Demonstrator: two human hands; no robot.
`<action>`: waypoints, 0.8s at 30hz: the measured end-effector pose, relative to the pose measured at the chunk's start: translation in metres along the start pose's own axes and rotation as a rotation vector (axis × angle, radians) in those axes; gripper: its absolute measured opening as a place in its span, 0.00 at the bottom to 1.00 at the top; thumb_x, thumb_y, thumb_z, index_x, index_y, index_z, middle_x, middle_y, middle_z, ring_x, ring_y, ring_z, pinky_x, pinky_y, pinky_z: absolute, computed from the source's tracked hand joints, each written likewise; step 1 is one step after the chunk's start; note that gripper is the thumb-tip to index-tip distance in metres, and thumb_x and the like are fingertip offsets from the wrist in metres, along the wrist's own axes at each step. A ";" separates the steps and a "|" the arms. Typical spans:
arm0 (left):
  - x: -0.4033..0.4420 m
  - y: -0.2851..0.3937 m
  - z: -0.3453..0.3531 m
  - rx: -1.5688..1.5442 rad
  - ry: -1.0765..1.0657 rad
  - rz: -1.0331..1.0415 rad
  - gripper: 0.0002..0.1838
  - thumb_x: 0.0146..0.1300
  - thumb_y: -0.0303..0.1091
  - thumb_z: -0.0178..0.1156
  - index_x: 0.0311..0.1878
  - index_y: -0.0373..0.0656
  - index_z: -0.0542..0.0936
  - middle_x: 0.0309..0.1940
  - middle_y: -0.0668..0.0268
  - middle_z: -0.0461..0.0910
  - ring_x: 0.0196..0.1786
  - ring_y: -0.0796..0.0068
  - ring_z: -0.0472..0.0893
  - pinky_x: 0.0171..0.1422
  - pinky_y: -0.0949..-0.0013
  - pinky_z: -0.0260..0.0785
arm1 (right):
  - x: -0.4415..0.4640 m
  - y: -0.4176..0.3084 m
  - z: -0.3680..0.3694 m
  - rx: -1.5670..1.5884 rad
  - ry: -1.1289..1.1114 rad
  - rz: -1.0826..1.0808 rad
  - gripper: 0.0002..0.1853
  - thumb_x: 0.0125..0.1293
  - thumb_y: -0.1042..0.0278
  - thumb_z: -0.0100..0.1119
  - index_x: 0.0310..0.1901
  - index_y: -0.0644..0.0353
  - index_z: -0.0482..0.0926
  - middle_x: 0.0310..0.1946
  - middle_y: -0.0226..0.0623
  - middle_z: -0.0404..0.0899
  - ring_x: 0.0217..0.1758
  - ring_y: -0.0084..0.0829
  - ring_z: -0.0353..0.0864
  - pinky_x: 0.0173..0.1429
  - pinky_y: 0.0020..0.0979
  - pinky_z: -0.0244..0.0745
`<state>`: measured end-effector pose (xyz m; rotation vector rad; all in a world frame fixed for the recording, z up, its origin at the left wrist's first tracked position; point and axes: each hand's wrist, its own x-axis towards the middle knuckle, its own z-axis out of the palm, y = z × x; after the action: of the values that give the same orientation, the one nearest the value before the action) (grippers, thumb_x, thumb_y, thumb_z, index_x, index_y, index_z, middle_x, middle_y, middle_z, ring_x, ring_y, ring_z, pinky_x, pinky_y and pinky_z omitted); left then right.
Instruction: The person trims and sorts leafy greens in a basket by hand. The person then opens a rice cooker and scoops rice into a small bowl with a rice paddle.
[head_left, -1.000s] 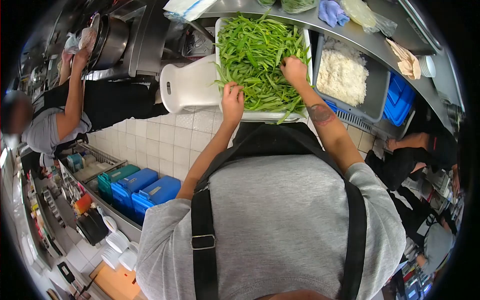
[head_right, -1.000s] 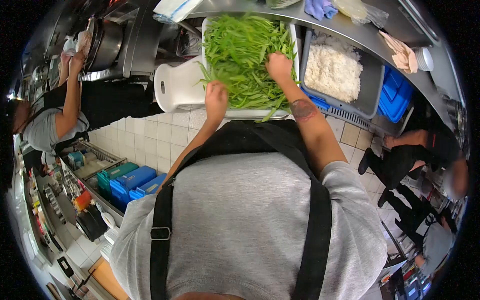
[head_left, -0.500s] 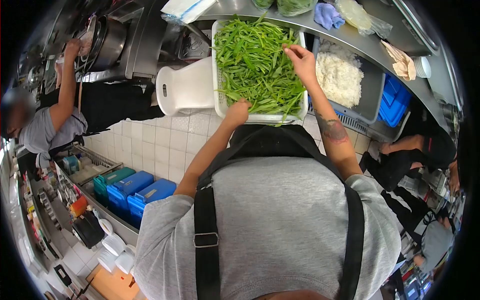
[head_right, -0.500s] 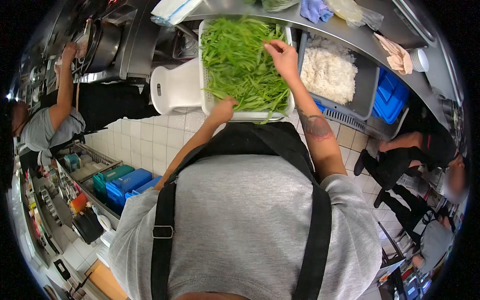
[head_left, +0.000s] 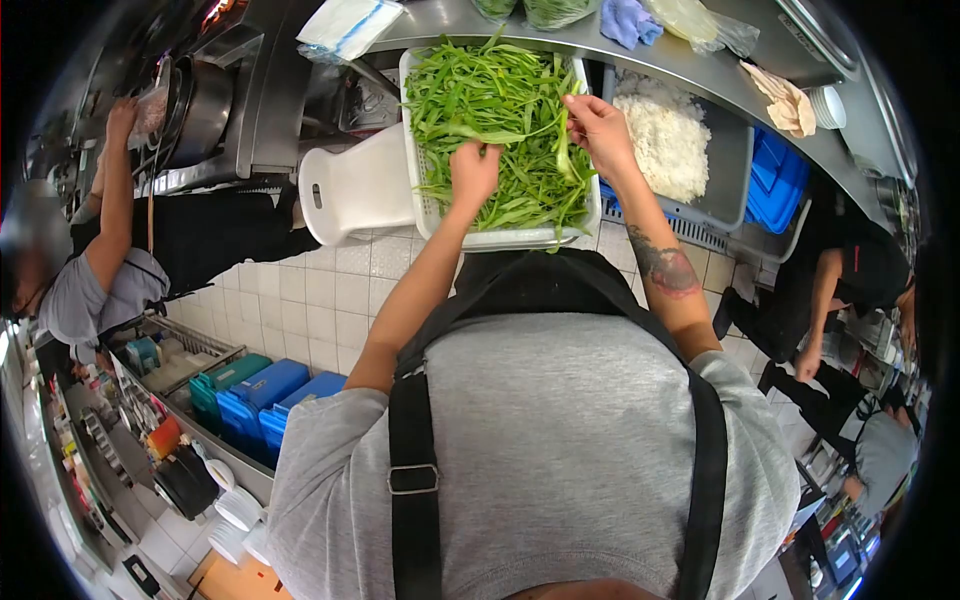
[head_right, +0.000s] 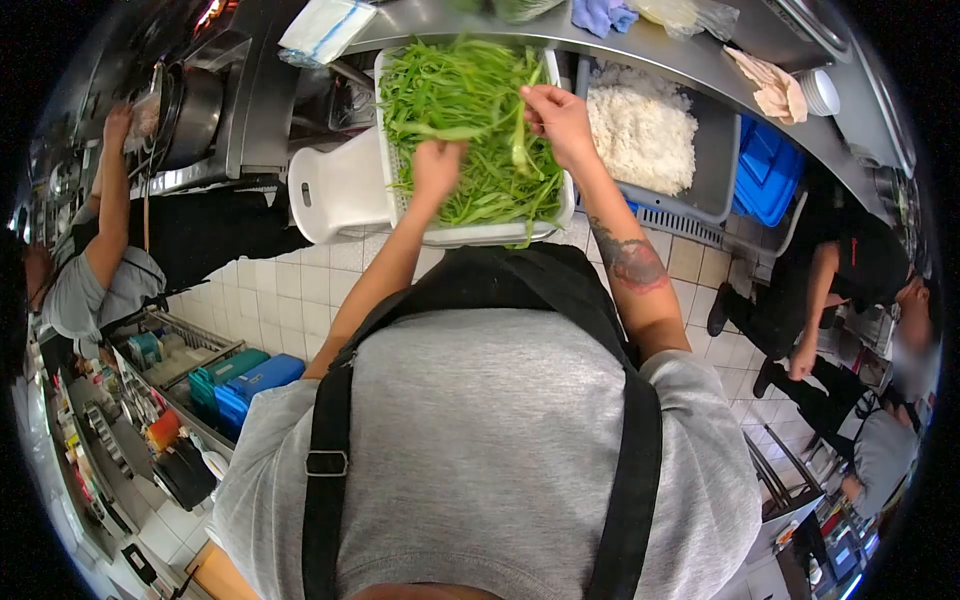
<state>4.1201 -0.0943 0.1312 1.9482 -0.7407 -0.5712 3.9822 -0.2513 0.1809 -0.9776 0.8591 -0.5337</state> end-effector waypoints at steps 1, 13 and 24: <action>0.005 0.008 -0.002 -0.071 -0.034 -0.071 0.11 0.56 0.32 0.56 0.37 0.39 0.84 0.28 0.50 0.81 0.34 0.52 0.81 0.38 0.59 0.71 | 0.000 0.002 0.001 -0.025 0.001 -0.012 0.09 0.60 0.62 0.65 0.35 0.57 0.79 0.22 0.20 0.73 0.23 0.13 0.71 0.26 0.16 0.65; 0.000 -0.109 0.006 0.780 -0.431 0.068 0.10 0.51 0.35 0.63 0.36 0.41 0.82 0.37 0.50 0.81 0.42 0.52 0.80 0.49 0.56 0.73 | -0.011 0.070 -0.034 -0.889 0.042 0.127 0.22 0.55 0.54 0.66 0.36 0.71 0.80 0.16 0.39 0.80 0.20 0.27 0.81 0.34 0.27 0.76; 0.016 -0.012 -0.058 -0.073 -0.415 -0.249 0.12 0.63 0.34 0.53 0.42 0.39 0.84 0.39 0.68 0.83 0.39 0.77 0.79 0.44 0.70 0.71 | -0.032 0.059 -0.020 -1.061 -0.019 -0.233 0.12 0.55 0.64 0.63 0.38 0.62 0.82 0.28 0.43 0.82 0.33 0.40 0.83 0.41 0.33 0.76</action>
<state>4.1721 -0.0658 0.1449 1.8871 -0.7196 -1.1623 3.9487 -0.2091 0.1356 -2.0614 1.0241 -0.2300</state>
